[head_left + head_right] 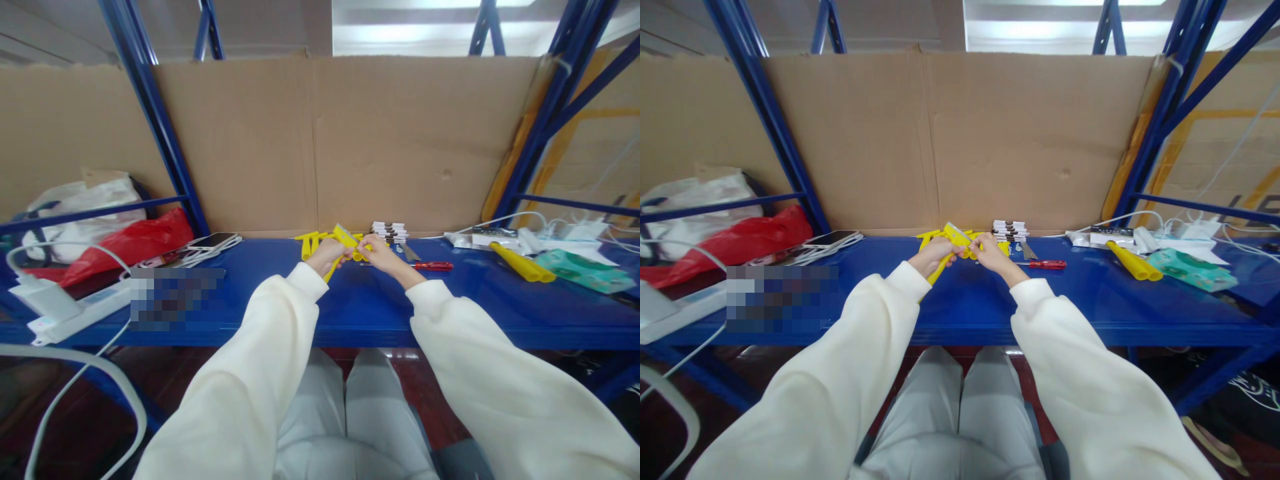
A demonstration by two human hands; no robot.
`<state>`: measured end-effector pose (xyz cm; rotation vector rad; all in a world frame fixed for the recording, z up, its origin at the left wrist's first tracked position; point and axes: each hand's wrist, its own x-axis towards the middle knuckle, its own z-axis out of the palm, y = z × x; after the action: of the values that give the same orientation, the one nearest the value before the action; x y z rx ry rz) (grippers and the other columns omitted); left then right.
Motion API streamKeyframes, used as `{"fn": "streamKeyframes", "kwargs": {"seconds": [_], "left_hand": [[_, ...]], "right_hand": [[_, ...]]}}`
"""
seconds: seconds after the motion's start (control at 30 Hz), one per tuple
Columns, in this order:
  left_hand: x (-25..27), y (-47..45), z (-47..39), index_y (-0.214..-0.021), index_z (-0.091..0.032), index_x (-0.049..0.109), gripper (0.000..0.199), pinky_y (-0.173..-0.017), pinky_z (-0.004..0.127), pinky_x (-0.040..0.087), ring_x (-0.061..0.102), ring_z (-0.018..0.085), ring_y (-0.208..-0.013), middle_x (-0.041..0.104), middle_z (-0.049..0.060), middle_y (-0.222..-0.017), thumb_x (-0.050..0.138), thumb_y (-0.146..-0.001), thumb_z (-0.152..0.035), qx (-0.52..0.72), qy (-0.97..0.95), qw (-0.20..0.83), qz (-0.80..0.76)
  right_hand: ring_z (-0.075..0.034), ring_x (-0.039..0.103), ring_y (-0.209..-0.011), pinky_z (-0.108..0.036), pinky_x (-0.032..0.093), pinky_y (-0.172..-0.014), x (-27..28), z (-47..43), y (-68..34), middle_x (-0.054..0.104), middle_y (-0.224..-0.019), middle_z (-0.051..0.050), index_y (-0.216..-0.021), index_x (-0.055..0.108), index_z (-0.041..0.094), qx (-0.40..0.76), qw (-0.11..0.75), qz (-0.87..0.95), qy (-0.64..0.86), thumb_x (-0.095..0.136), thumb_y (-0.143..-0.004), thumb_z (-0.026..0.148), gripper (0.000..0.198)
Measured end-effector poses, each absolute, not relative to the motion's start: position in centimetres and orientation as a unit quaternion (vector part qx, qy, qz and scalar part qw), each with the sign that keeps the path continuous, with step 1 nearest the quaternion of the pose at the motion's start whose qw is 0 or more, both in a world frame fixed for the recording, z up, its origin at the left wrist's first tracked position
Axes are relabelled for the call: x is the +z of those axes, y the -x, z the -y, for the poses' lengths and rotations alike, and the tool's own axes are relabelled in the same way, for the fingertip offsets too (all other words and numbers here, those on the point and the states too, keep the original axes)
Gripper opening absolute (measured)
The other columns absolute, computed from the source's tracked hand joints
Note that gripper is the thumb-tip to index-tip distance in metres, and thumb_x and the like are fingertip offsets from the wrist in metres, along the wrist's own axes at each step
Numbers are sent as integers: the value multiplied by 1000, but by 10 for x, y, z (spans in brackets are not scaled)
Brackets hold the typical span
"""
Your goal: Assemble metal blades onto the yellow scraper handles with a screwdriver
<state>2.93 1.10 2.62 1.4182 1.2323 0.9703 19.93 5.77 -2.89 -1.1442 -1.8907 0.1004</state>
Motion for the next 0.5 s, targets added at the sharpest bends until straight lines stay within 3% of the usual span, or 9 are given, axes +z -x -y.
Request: {"fn": "streamKeyframes", "kwargs": {"seconds": [0.3, 0.5], "left_hand": [[23, -28, -13, -60, -15, 53, 32, -45, 23, 27, 37, 6, -42, 52, 0, -53, 61, -86, 1, 392, -595, 491, -501], [28, -18, -16, -63, -16, 51, 29, -39, 17, 25, 35, 5, -38, 46, -5, -48, 62, -83, 1, 368, -595, 540, -468]], "right_hand": [[-24, 63, -95, -41, 48, -94, -23, -48, -190, 67, -83, -5, -62, 59, 22, 53, 447, 737, 503, 62, -80, 16, 19], [-23, 61, -94, -40, 46, -95, -18, -46, -193, 65, -85, -4, -66, 57, 23, 61, 477, 746, 461, 62, -82, 21, 18]]}}
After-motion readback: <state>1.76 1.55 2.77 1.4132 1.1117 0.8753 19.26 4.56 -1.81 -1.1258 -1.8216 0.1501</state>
